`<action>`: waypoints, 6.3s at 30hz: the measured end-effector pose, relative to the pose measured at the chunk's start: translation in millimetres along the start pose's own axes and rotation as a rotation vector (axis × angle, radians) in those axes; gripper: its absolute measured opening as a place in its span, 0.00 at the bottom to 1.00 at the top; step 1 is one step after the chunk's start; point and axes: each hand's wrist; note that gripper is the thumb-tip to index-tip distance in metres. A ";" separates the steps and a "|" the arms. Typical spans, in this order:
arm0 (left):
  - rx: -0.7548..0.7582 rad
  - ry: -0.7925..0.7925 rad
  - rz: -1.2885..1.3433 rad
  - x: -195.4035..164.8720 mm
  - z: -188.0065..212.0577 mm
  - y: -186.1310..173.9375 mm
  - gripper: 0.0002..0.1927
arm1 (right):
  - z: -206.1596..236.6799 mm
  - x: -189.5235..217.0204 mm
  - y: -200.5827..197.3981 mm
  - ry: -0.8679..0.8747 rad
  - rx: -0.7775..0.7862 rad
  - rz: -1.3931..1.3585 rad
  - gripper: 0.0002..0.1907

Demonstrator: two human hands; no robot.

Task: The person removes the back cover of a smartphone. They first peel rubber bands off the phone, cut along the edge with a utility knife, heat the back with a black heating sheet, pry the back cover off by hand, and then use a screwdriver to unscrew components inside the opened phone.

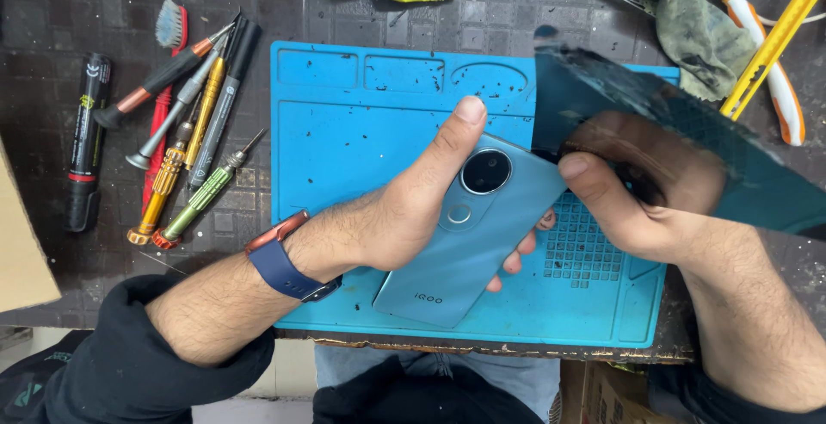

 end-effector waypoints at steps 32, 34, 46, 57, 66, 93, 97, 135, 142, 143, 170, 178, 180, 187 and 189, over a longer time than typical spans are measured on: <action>-0.037 0.011 -0.002 -1.4 -2.0 5.4 0.54 | -15.8 -6.4 -1.9 0.073 0.096 -0.176 0.05; -0.047 0.025 -0.011 0.5 -2.4 6.5 0.54 | -17.5 -4.8 2.5 0.008 0.053 -0.192 0.05; 0.031 0.003 0.056 5.4 -11.3 1.0 0.53 | -14.1 -1.2 10.9 0.088 -0.050 -0.409 0.05; 0.112 0.072 0.055 4.7 -8.6 -3.8 0.50 | -13.1 2.4 13.9 0.139 -0.083 -0.442 0.11; 0.051 0.059 0.052 7.8 -8.1 -3.2 0.51 | -11.1 14.9 34.3 0.163 -0.297 -0.368 0.15; -0.012 0.029 -0.109 -8.8 -0.5 5.7 0.48 | -17.2 5.9 14.2 -0.073 -0.008 -0.159 0.09; -0.053 0.077 -0.167 -10.1 1.3 7.3 0.50 | -17.6 4.7 16.5 -0.072 -0.028 -0.160 0.10; 0.114 0.214 0.031 3.3 0.5 -7.2 0.50 | -16.0 -2.0 2.8 0.135 -0.048 -0.568 0.13; 0.092 0.519 0.207 5.5 5.0 -25.0 0.46 | -27.0 1.3 -7.0 0.137 0.021 -0.523 0.14; 0.100 0.519 0.235 6.7 4.2 -25.9 0.46 | -27.7 2.7 -7.5 0.159 0.040 -0.468 0.13; 0.103 0.456 0.226 10.5 3.9 -25.2 0.48 | -19.4 10.7 4.8 0.103 -0.066 -0.400 0.10; 0.027 0.459 0.259 11.5 0.5 -29.5 0.47 | -21.3 28.6 27.0 -0.242 -0.071 0.000 0.15; 0.019 0.458 0.281 13.3 -0.2 -30.8 0.46 | -21.4 27.7 27.2 -0.268 -0.058 0.091 0.16; 0.032 0.502 0.245 16.3 -2.6 -32.0 0.47 | -16.9 25.2 26.9 -0.383 -0.113 0.205 0.17; 0.023 0.509 0.226 16.1 -3.6 -32.8 0.47 | -15.1 24.8 27.1 -0.402 -0.134 0.192 0.16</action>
Point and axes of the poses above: each hand's wrist, its own z-axis away from the middle knuckle, its own y-axis out of the palm, x = y × z, and after that the axes turned 8 degrees about -y, right-handed
